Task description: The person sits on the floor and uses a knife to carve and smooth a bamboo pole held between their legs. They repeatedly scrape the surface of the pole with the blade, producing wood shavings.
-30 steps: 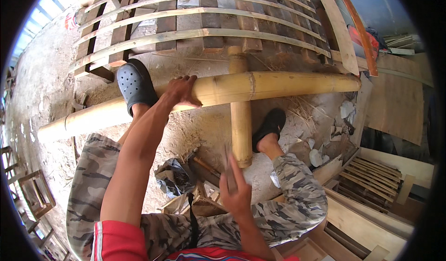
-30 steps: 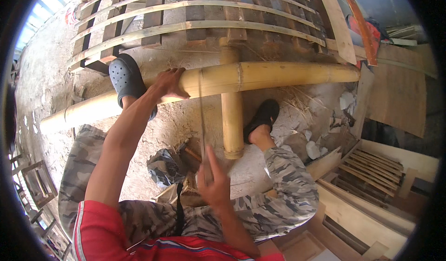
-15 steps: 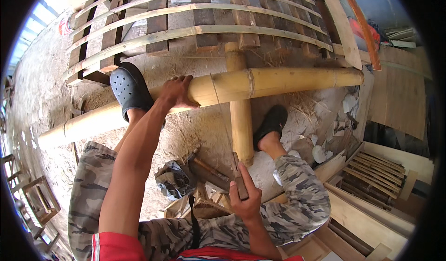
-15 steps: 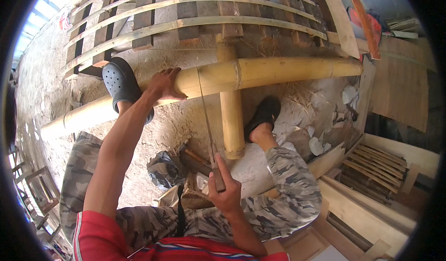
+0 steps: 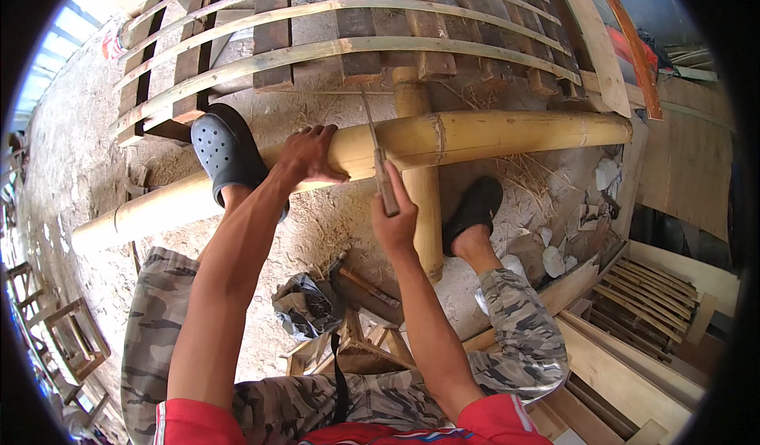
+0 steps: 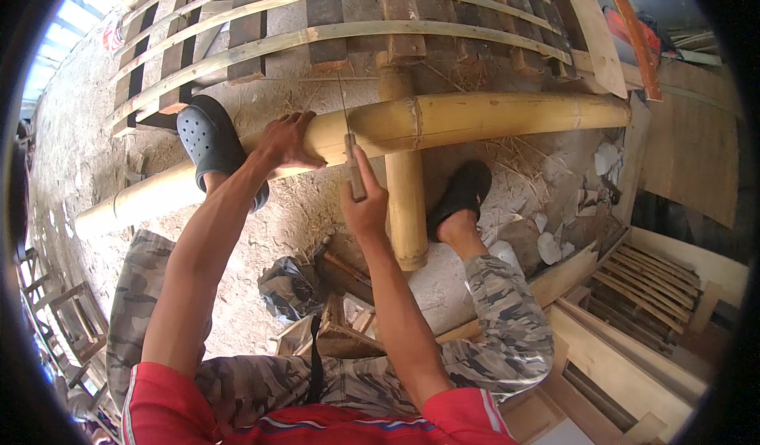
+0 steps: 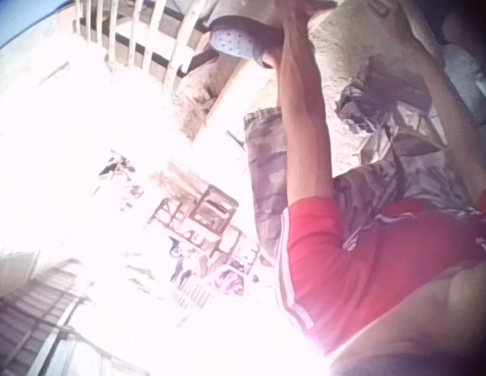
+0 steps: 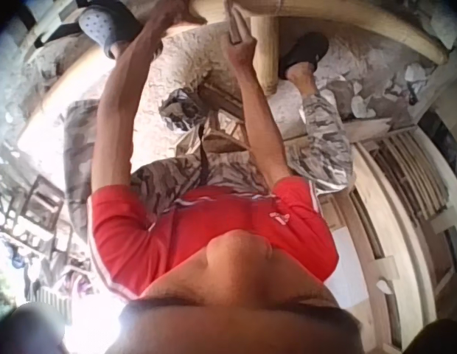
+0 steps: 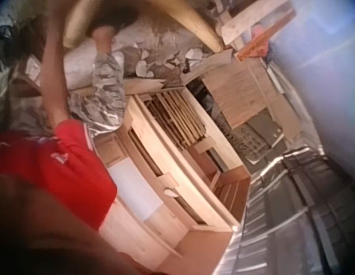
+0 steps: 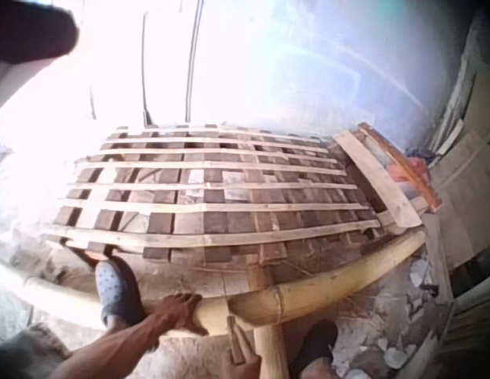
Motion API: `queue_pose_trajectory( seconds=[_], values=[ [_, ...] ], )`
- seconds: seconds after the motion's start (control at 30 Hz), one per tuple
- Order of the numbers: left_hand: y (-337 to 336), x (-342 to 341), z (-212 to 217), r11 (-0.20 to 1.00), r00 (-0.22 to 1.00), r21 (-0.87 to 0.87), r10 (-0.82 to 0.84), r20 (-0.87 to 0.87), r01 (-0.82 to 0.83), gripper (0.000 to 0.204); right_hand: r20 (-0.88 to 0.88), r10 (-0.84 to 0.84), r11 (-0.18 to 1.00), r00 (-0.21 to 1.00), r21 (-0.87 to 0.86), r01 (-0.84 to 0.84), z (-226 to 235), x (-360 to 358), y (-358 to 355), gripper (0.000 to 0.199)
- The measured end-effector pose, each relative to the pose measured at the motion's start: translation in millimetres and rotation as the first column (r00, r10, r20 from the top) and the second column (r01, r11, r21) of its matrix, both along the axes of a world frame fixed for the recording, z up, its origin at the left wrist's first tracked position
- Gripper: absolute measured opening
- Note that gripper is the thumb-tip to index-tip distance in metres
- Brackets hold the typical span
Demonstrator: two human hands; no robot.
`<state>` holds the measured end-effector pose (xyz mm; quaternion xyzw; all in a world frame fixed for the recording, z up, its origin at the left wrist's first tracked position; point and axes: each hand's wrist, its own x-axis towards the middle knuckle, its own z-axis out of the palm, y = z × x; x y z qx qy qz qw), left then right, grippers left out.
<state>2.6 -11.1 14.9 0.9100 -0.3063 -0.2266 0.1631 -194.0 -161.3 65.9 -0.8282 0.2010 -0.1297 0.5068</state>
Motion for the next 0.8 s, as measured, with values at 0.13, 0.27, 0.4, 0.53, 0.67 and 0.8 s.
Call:
queue_pose_trajectory(
  seconds=[0.13,0.27,0.4,0.53,0.67,0.8],
  values=[
    [5.1,1.7,-9.0,1.000,1.000,0.002,-0.015,0.006,0.015,0.118,-0.147,-0.026,0.995,0.989,0.094,0.040,17.1,2.3,7.9,0.056],
    [25.4,6.3,-11.2,1.000,1.000,-0.005,-0.010,0.019,0.010,0.115,0.038,0.036,0.987,0.999,-0.161,-0.029,43.5,-81.7,34.1,0.055],
    [22.0,0.4,0.3,1.000,1.000,0.020,0.019,-0.010,-0.019,0.114,-0.291,-0.029,0.998,0.956,0.039,0.042,99.1,-147.6,50.2,0.054],
    [18.1,2.9,4.3,0.998,1.000,0.060,0.010,-0.023,-0.008,0.114,-0.075,0.029,0.998,0.997,-0.055,-0.033,64.0,-149.9,42.7,0.056],
    [4.2,4.7,13.1,0.998,0.999,0.068,-0.003,-0.052,0.007,0.113,-0.017,0.007,0.997,1.000,-0.074,-0.008,-7.1,-27.4,20.2,0.057],
    [9.1,4.1,-2.9,0.999,0.999,0.035,-0.033,-0.007,0.034,0.115,-0.095,0.034,0.999,0.995,0.014,-0.033,3.6,-2.0,5.9,0.056]
  ],
)
